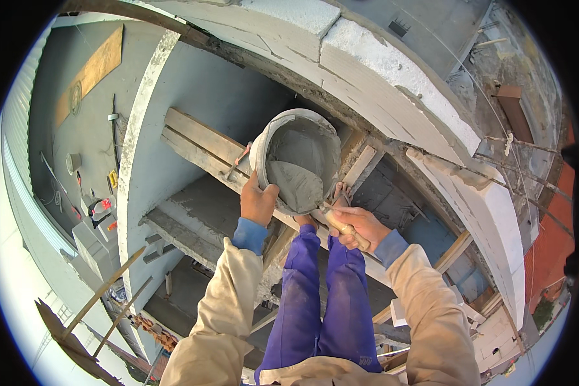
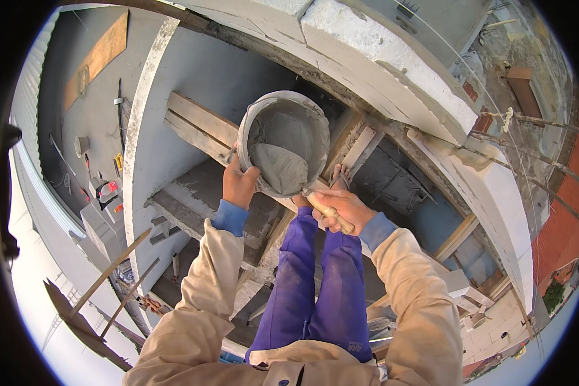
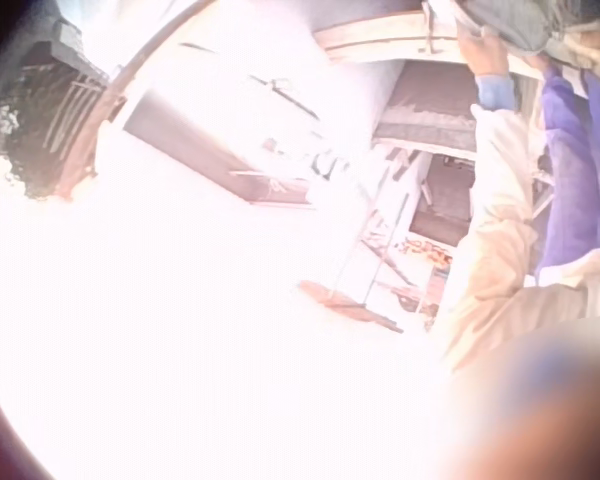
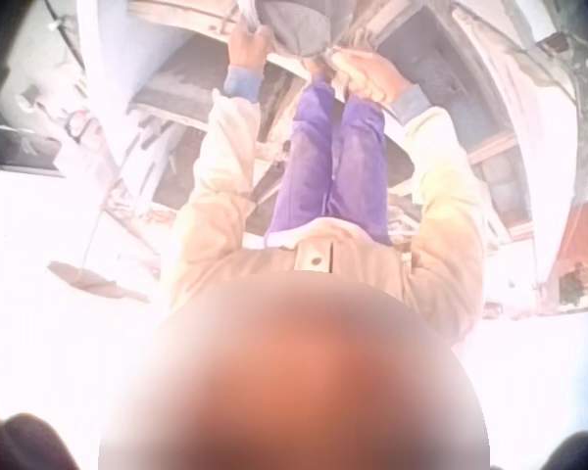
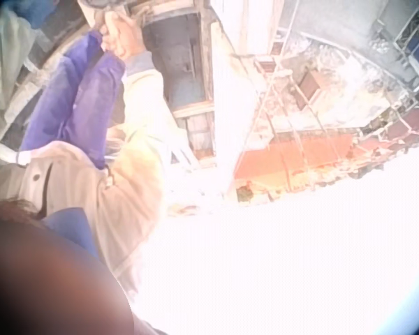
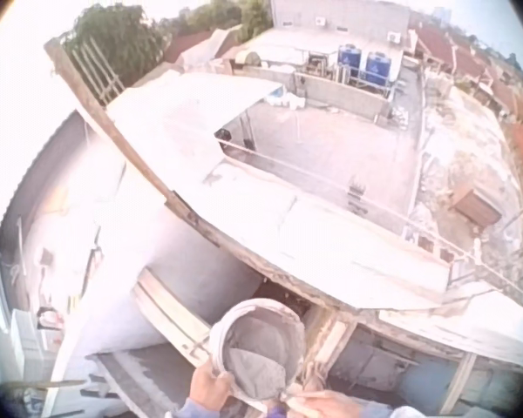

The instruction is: The person scoops cement from a bucket with a trowel and applies it to a wall. They then pick up a white block, apply cement to its edge, place it on the wall, and tap it into position with a hammer. The person repeats this process for additional blocks.

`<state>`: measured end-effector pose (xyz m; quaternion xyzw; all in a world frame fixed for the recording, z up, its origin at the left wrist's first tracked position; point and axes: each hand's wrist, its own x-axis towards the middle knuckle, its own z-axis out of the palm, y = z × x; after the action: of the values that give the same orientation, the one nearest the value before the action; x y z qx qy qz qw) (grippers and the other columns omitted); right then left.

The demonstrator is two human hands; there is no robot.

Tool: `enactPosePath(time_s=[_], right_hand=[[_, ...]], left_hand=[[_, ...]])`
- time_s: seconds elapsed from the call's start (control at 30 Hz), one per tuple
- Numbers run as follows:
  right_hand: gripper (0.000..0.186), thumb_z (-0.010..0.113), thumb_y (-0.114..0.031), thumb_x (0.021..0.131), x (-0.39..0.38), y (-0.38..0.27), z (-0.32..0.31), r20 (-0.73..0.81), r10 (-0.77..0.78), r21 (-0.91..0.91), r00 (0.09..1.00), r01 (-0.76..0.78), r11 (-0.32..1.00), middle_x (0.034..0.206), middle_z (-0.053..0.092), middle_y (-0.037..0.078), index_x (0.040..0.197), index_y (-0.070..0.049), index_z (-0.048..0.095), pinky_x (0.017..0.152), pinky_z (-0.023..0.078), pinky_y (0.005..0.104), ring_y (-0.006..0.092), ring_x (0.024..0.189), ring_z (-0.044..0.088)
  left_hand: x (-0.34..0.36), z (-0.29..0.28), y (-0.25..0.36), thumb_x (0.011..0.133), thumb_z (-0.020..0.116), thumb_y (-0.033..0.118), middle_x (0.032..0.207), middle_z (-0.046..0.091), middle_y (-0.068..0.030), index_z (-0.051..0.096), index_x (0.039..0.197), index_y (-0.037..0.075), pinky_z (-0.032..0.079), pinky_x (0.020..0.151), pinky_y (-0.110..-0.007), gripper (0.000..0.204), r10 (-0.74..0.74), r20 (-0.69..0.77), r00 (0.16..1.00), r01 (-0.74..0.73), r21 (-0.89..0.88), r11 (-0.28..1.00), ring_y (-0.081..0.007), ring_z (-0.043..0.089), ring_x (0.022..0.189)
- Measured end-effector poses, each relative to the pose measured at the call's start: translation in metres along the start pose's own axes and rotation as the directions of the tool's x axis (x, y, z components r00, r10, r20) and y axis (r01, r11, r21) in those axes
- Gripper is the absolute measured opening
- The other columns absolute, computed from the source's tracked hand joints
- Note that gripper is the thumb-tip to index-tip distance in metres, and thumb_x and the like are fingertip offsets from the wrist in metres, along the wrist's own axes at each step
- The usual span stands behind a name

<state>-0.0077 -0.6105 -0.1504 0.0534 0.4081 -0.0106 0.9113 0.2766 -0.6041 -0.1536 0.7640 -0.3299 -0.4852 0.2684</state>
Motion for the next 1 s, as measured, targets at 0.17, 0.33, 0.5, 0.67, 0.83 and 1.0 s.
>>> enactPosePath(time_s=[0.17,0.33,0.5,0.67,0.83,1.0], right_hand=[[0.06,0.058,-0.041,0.108,-0.013,0.029,-0.031,0.327,-0.256,0.269,0.91,0.17,0.948,0.093,0.061,0.01,0.154,-0.006,0.042,0.048,0.042,0.0231,0.0102,0.058,0.053],[0.069,0.068,-0.041,0.103,-0.043,0.021,-0.035,0.148,-0.758,-0.087,0.635,0.772,0.63,0.109,0.065,0.01,0.156,-0.005,0.044,0.074,0.051,0.0272,0.0128,0.081,0.06],[0.042,0.075,-0.005,0.097,-0.004,-0.058,-0.047,-0.203,-0.975,-0.619,0.09,0.76,0.199,0.12,0.068,0.007,0.138,-0.001,0.063,0.089,0.052,0.0311,0.0172,0.099,0.064],[0.039,0.078,-0.001,0.089,0.056,-0.108,-0.058,0.027,-0.917,-0.955,-0.398,0.26,-0.141,0.114,0.071,0.013,0.127,-0.008,0.071,0.088,0.054,0.0363,0.0301,0.101,0.069],[0.04,0.079,0.0,0.087,0.07,-0.103,-0.039,0.166,-0.936,-0.947,-0.31,0.214,-0.239,0.112,0.072,0.011,0.125,-0.012,0.074,0.088,0.055,0.0428,0.0327,0.102,0.069],[0.036,0.077,-0.002,0.089,0.089,-0.136,-0.018,0.068,-0.908,-0.976,-0.414,0.162,-0.146,0.111,0.07,0.012,0.123,-0.011,0.073,0.09,0.053,0.0457,0.0345,0.103,0.066]], left_hand=[[-0.025,-0.02,-0.015,0.087,0.055,0.003,0.122,0.068,-0.0135,0.046,0.148,0.003,0.067,0.082,-0.047,0.061,-0.226,0.126,0.966,0.258,-0.422,0.869,-0.0297,0.076,0.099],[-0.047,-0.01,-0.021,0.087,0.054,0.001,0.123,0.066,-0.014,0.044,0.149,0.005,0.068,0.079,-0.051,0.063,-0.243,0.08,0.967,0.239,-0.618,0.749,-0.0332,0.076,0.099],[-0.056,-0.008,-0.033,0.085,0.052,-0.001,0.123,0.067,-0.0144,0.044,0.149,0.005,0.069,0.078,-0.05,0.065,-0.285,0.05,0.957,0.267,-0.534,0.802,-0.0326,0.075,0.1],[-0.068,-0.012,-0.046,0.085,0.052,-0.001,0.124,0.066,-0.0152,0.045,0.149,0.005,0.068,0.08,-0.05,0.064,-0.306,0.079,0.949,0.305,-0.481,0.822,-0.033,0.075,0.101],[-0.078,-0.007,-0.048,0.087,0.052,0.0,0.126,0.066,-0.0154,0.045,0.149,0.004,0.068,0.081,-0.051,0.063,-0.335,0.102,0.937,0.334,-0.543,0.77,-0.0325,0.075,0.104],[-0.081,0.001,-0.051,0.088,0.052,0.001,0.126,0.067,-0.0149,0.045,0.15,0.004,0.068,0.081,-0.05,0.062,-0.296,0.086,0.951,0.29,-0.578,0.763,-0.0316,0.074,0.105]])
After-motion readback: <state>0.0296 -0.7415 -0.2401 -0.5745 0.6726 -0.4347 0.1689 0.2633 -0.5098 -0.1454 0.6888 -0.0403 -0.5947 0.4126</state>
